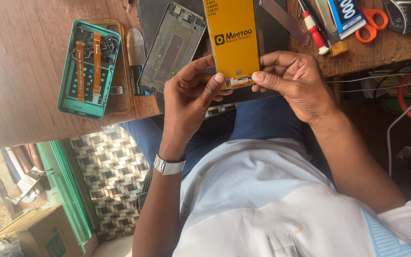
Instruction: The person uses tweezers to adjust a connector on a disassembled smartphone, then uses a metal pry tool to separate the screen from the frame. They inspect the removed screen and clean its surface with a brush. The phone remains disassembled at the end.
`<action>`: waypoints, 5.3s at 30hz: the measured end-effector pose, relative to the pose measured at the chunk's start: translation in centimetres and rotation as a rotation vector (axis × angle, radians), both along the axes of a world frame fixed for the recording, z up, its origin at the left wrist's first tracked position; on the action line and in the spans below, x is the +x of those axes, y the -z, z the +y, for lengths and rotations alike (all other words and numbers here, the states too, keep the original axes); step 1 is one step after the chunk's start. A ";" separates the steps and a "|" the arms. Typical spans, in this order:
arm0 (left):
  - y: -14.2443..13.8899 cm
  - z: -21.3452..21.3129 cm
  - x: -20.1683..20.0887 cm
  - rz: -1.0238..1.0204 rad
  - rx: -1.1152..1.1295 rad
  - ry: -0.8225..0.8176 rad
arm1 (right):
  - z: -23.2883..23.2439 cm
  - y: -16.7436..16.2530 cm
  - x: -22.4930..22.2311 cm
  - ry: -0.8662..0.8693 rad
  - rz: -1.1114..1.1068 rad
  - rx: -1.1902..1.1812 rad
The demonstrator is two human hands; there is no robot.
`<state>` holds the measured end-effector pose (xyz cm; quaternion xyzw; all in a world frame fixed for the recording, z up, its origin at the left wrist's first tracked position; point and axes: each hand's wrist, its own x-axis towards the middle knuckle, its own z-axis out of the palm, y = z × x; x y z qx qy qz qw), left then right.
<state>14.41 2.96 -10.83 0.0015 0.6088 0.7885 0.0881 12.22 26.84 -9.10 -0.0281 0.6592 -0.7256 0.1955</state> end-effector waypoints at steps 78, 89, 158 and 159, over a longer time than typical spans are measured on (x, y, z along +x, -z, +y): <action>-0.2 4.2 0.8 -0.161 0.151 -0.130 | -0.3 1.7 -0.1 0.130 0.009 -0.114; -0.2 4.6 0.2 -0.187 0.197 -0.156 | -0.5 2.1 0.0 0.124 0.053 -0.108; 1.4 5.2 0.0 -0.139 0.300 -0.239 | -2.3 2.4 1.5 0.267 0.237 -0.111; 1.3 5.1 0.1 -0.130 0.310 -0.237 | -2.3 2.4 1.5 0.266 0.237 -0.111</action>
